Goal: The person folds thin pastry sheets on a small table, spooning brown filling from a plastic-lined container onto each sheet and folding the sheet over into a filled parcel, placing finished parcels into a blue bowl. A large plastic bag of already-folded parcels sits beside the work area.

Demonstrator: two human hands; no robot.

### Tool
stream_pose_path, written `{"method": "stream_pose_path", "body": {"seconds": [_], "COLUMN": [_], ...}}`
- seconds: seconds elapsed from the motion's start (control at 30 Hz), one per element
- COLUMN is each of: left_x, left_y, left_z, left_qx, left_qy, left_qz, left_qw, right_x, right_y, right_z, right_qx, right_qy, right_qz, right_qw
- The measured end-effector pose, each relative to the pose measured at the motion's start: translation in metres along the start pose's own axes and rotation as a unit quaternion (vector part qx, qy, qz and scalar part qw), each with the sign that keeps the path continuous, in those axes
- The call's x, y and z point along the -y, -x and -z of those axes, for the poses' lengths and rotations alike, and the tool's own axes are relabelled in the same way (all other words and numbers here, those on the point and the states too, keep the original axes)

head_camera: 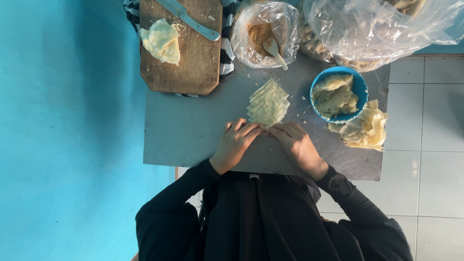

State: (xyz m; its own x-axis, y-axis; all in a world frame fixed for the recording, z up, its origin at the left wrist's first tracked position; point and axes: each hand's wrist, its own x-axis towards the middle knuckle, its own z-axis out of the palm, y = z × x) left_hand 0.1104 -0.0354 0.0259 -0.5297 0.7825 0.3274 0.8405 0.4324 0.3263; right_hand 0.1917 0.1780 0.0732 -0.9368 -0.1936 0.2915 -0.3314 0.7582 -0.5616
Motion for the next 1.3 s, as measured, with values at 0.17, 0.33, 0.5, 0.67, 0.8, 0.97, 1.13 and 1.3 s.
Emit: {"method": "stream_pose_path", "body": {"seconds": [0.17,0.33,0.5,0.67,0.8,0.97,1.13,1.3], "left_x": [0.003,0.004,0.005,0.000,-0.002,-0.005,-0.002,-0.004], "left_y": [-0.002,-0.008,-0.025,-0.039,-0.046,-0.044,-0.032,-0.016], "left_z": [0.002,0.009,0.013,0.022,0.028,0.022,0.009,0.003], "left_qx": [-0.020,-0.006,0.016,0.011,0.020,-0.026,-0.016,-0.023], "left_qy": [-0.002,0.008,0.077,0.145,0.145,0.112,0.058,-0.068], "left_qz": [-0.040,-0.050,0.011,0.093,0.133,0.111,0.070,-0.018], "left_qw": [0.999,0.999,0.997,0.985,0.980,0.987,0.996,0.997], "right_x": [-0.004,-0.011,-0.022,-0.023,-0.025,-0.028,-0.017,-0.011], "right_y": [0.001,-0.003,-0.017,-0.028,-0.029,-0.017,-0.004,0.001], "right_z": [-0.001,-0.015,-0.011,-0.002,-0.010,-0.022,-0.024,-0.019], "right_qx": [0.010,-0.015,0.029,0.062,0.043,-0.039,-0.038,-0.037], "right_qy": [-0.001,0.040,-0.047,-0.083,-0.060,-0.010,0.079,0.083], "right_qz": [0.003,0.019,-0.100,-0.194,-0.205,-0.073,-0.015,0.008], "right_qw": [1.000,0.999,0.993,0.975,0.976,0.997,0.996,0.996]}}
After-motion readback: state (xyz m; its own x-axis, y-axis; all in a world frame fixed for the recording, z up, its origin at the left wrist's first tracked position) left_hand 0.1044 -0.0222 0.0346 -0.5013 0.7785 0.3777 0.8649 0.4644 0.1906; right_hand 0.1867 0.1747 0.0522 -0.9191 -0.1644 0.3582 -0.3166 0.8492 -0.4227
